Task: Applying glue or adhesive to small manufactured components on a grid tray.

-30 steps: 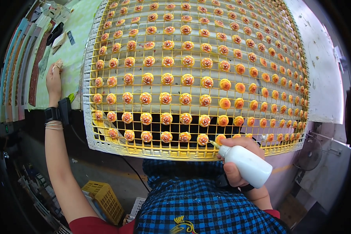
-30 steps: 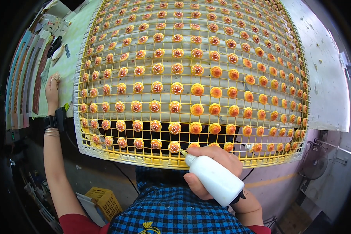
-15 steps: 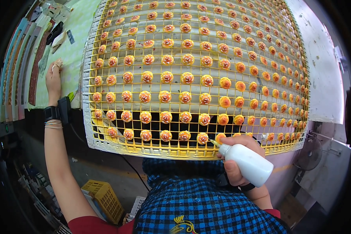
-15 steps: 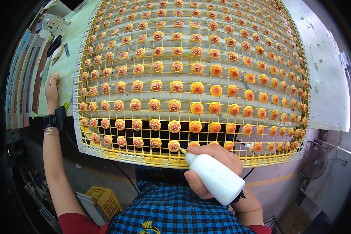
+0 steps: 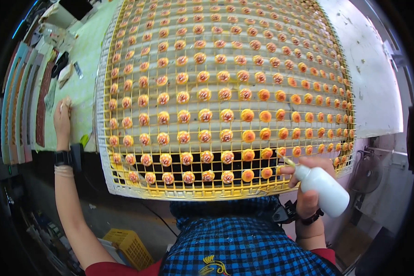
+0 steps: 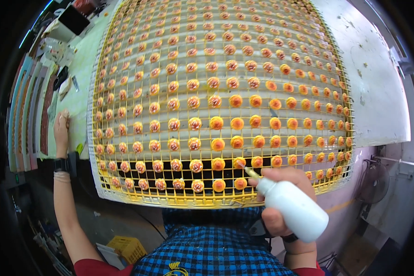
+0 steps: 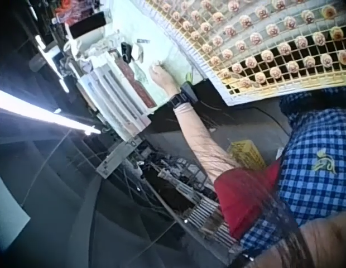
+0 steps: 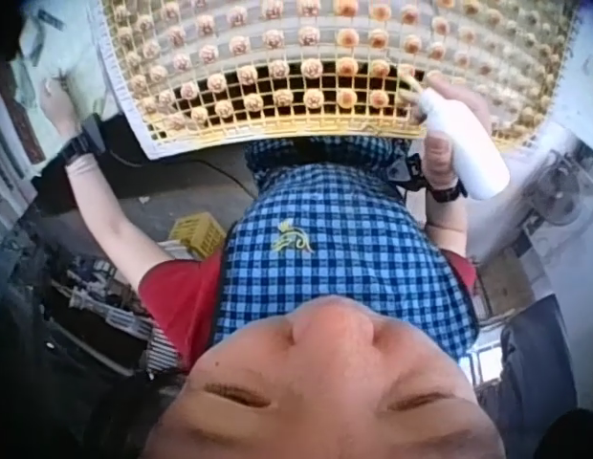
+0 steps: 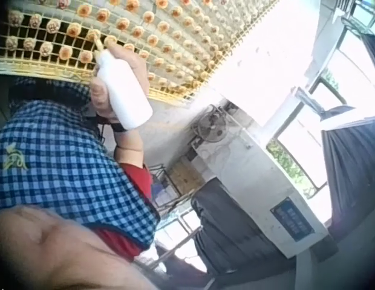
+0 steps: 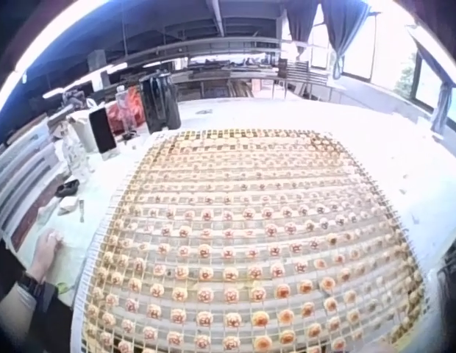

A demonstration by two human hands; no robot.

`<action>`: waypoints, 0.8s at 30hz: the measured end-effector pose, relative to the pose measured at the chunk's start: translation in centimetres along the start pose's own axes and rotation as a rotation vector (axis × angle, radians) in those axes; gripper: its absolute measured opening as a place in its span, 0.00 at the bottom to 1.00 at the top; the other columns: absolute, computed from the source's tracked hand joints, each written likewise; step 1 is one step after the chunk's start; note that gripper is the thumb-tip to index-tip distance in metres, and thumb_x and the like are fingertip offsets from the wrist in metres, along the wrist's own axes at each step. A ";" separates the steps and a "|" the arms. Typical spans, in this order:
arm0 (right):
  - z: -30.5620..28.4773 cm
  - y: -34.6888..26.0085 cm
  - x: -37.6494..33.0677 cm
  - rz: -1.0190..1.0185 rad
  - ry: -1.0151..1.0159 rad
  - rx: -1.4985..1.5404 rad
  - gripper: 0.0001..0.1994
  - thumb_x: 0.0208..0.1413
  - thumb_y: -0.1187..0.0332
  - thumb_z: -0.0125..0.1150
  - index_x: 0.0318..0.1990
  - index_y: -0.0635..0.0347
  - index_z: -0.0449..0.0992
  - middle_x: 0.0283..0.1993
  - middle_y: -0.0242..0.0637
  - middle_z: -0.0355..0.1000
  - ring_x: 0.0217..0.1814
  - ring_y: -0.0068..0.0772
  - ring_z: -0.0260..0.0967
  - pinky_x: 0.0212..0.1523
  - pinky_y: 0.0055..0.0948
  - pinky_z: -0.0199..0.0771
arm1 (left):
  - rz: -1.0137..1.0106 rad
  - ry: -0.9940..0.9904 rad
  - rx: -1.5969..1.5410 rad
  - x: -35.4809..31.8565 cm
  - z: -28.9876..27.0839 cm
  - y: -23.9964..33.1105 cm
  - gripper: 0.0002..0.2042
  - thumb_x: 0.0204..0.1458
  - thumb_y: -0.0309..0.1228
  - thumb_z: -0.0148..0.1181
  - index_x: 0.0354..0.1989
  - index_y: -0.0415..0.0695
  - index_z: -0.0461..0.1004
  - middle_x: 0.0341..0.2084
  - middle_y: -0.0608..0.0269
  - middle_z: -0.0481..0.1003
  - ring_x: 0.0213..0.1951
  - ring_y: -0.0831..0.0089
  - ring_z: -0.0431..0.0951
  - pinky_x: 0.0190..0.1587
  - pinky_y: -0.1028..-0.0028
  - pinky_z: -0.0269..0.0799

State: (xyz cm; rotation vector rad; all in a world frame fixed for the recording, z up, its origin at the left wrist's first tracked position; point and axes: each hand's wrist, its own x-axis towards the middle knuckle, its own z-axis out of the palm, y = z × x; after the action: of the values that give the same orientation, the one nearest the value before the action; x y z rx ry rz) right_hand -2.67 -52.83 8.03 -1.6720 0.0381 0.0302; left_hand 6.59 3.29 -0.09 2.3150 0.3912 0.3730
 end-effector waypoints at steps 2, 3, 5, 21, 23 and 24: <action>-0.7 0.2 1.1 -0.055 -0.014 -0.045 0.31 0.42 0.47 0.59 0.44 0.66 0.63 0.32 0.39 0.69 0.29 0.20 0.66 0.32 0.19 0.67 | -0.029 -0.044 0.002 -0.2 -1.1 -1.3 0.11 0.53 0.33 0.44 0.35 0.38 0.69 0.18 0.76 0.60 0.20 0.85 0.55 0.22 0.82 0.50; -1.0 0.1 1.4 -0.057 -0.022 -0.040 0.31 0.43 0.47 0.59 0.44 0.67 0.62 0.32 0.39 0.69 0.30 0.20 0.66 0.33 0.19 0.67 | -0.017 -0.047 -0.004 -0.4 -1.3 -1.3 0.11 0.53 0.33 0.44 0.35 0.38 0.69 0.18 0.76 0.60 0.20 0.85 0.55 0.22 0.82 0.50; -1.5 -0.6 2.2 -0.041 -0.035 0.015 0.30 0.43 0.49 0.59 0.44 0.67 0.62 0.33 0.38 0.68 0.30 0.20 0.66 0.33 0.20 0.68 | -0.057 -0.077 0.188 -1.0 -1.7 -1.5 0.11 0.53 0.31 0.42 0.37 0.38 0.68 0.21 0.71 0.63 0.23 0.82 0.60 0.27 0.82 0.56; 1.7 0.2 9.3 -0.436 -0.284 -0.467 0.16 0.41 0.60 0.62 0.34 0.62 0.73 0.30 0.37 0.70 0.25 0.31 0.69 0.25 0.25 0.68 | 0.140 0.181 0.464 -2.0 -0.7 -2.4 0.13 0.55 0.31 0.38 0.42 0.36 0.65 0.35 0.54 0.70 0.39 0.63 0.70 0.44 0.73 0.62; 2.0 0.2 9.4 -0.388 -0.293 -0.448 0.14 0.41 0.61 0.61 0.33 0.62 0.73 0.30 0.37 0.70 0.24 0.32 0.69 0.24 0.24 0.68 | 0.103 0.158 0.473 -1.8 -0.8 -2.5 0.14 0.55 0.32 0.38 0.42 0.35 0.65 0.35 0.53 0.70 0.39 0.64 0.70 0.44 0.73 0.62; 2.0 0.2 9.5 -0.341 -0.294 -0.422 0.13 0.41 0.62 0.60 0.31 0.62 0.73 0.30 0.37 0.70 0.24 0.32 0.68 0.24 0.24 0.68 | 0.085 0.136 0.471 -1.7 -0.9 -2.7 0.14 0.55 0.32 0.38 0.43 0.35 0.65 0.36 0.53 0.70 0.40 0.65 0.70 0.44 0.73 0.62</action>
State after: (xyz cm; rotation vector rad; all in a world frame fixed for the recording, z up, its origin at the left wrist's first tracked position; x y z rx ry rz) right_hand 6.77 -50.90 7.21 -2.0579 -0.5052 0.0273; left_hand 4.26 5.07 -1.68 2.7801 0.4900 0.5276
